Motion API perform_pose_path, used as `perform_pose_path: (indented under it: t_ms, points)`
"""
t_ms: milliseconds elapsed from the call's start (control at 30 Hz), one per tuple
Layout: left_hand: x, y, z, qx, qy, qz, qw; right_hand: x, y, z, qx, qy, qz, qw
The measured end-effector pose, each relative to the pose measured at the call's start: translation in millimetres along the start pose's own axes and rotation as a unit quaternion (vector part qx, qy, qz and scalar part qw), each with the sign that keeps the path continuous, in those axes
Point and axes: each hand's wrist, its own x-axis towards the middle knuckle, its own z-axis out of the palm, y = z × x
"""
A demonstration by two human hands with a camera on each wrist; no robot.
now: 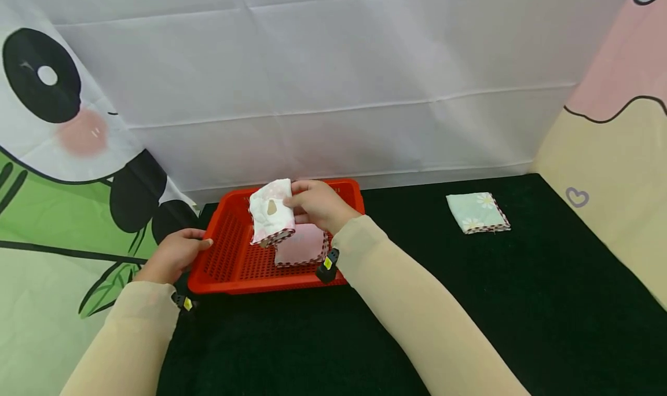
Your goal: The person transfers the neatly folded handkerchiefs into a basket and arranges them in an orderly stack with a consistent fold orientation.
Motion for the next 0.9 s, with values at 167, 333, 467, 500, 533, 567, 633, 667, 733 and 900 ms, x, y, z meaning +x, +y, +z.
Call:
perform_pose_path:
  t_ms: [167, 333, 467, 500, 533, 567, 633, 667, 733, 900]
  points:
    - [-2.3, -1.2, -0.5, -0.001, 0.003, 0.001, 1.0000, 11.8, 10, 13, 0.043, 0.001, 0.018, 0.9989]
    - [-3.4, -1.6, 1.3, -0.008, 0.004, -0.001, 1.0000, 28.6, 19, 18, 0.068, -0.006, 0.035, 0.9971]
    - [-3.8, -2.9, 3.0, -0.009, 0.004, 0.001, 1.0000, 42.8, 29, 13, 0.083, 0.006, 0.055, 0.9950]
    - [-3.9, -3.3, 3.3, -0.009, 0.004, 0.000, 1.0000, 45.4, 32, 12, 0.087, 0.008, 0.062, 0.9943]
    - [-4.2, -3.6, 3.3, -0.009, 0.004, 0.000, 1.0000, 47.4, 34, 11, 0.088, 0.008, 0.068, 0.9938]
    - [-4.4, -3.8, 3.3, -0.009, 0.004, 0.000, 1.0000, 49.5, 37, 10, 0.089, 0.008, 0.074, 0.9932]
    - [-5.2, -3.5, 3.0, -0.006, 0.005, 0.001, 1.0000, 52.3, 41, 7, 0.091, 0.011, 0.085, 0.9922]
    - [-5.3, -3.2, 2.8, -0.004, 0.005, 0.002, 1.0000, 53.1, 43, 6, 0.089, 0.017, 0.088, 0.9920]
    - [-5.1, -1.3, 2.4, 0.000, 0.005, 0.003, 1.0000, 56.6, 47, 2, 0.073, 0.036, 0.097, 0.9919]
    - [-5.8, 2.7, 2.0, 0.007, 0.004, 0.002, 1.0000, 59.6, 52, -10, 0.021, 0.088, 0.121, 0.9885]
